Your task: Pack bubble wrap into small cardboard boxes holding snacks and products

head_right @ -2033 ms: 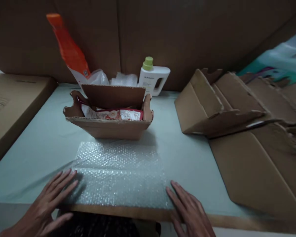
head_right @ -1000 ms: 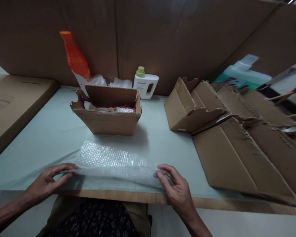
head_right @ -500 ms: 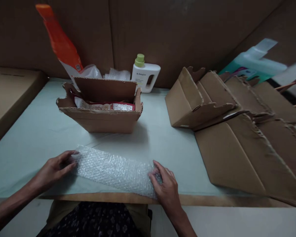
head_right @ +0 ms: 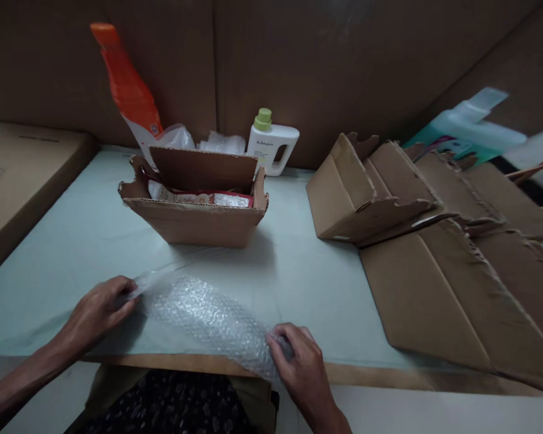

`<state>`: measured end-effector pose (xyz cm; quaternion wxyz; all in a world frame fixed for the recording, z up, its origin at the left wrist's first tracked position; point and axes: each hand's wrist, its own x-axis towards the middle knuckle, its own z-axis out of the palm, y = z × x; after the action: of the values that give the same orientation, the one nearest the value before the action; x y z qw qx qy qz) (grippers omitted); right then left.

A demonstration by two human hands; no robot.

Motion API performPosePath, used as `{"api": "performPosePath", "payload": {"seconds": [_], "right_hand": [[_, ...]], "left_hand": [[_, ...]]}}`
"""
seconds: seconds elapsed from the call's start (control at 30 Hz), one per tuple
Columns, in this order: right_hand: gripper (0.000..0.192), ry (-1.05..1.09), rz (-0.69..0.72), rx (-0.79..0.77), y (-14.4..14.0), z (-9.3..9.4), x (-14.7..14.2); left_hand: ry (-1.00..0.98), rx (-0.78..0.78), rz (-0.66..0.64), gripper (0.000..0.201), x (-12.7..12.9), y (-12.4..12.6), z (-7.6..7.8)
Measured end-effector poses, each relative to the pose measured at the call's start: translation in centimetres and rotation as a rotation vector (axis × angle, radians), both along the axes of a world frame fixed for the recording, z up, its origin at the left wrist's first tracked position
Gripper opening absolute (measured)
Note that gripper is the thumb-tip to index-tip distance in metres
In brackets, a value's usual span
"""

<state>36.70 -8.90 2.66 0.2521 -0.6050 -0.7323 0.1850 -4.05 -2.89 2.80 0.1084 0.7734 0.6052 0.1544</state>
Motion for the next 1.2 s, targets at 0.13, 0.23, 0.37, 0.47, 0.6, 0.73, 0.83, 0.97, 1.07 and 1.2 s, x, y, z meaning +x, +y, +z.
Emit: {"api": "performPosePath", "payload": {"seconds": [0.13,0.23,0.37,0.47,0.6,0.73,0.83,0.97,1.07,1.2], "right_hand": [[0.047,0.216,0.076,-0.311,-2.8,1.4,-1.3],[0.055,0.318,0.2,-0.502,-4.5,1.7,-2.8],[0.035,0.489,0.271,-0.74,-5.6,2.4,-4.9],[0.03,0.681,0.25,-0.772,-5.9,3.0,-6.3],[0.037,0.979,0.228,-0.858,-6.3,2.8,-7.8],[0.043,1.31,0.172,-1.047,-7.7,1.6,-9.7],[0.049,1.49,0.152,-1.071,-8.8,1.4,-10.8],[0.051,1.59,0.176,-1.008,-8.8,1.6,-11.6],[0.058,1.571,0.191,-0.902,-7.4,1.1,-12.1],[0.076,1.383,0.13,-0.612,-5.8,-0.5,-12.0]], "left_hand": [[0.087,0.267,-0.102,0.018,1.6,2.6,1.5],[0.144,0.256,-0.286,0.022,5.3,6.0,1.1],[0.117,0.223,-0.368,0.019,9.9,9.3,-0.9],[0.075,0.247,-0.352,0.033,10.5,8.8,-1.5],[-0.004,0.397,-0.281,0.052,7.4,5.3,-1.7],[-0.077,0.377,-0.273,0.061,3.0,1.0,-1.8],[-0.127,0.228,-0.467,0.074,1.2,-3.2,-0.7],[-0.316,-0.015,-0.635,0.078,2.2,-9.3,1.7],[-0.54,-0.102,-0.474,0.045,4.6,-10.6,1.9],[-0.667,-0.318,-0.003,0.022,7.0,-7.4,0.1]]}}
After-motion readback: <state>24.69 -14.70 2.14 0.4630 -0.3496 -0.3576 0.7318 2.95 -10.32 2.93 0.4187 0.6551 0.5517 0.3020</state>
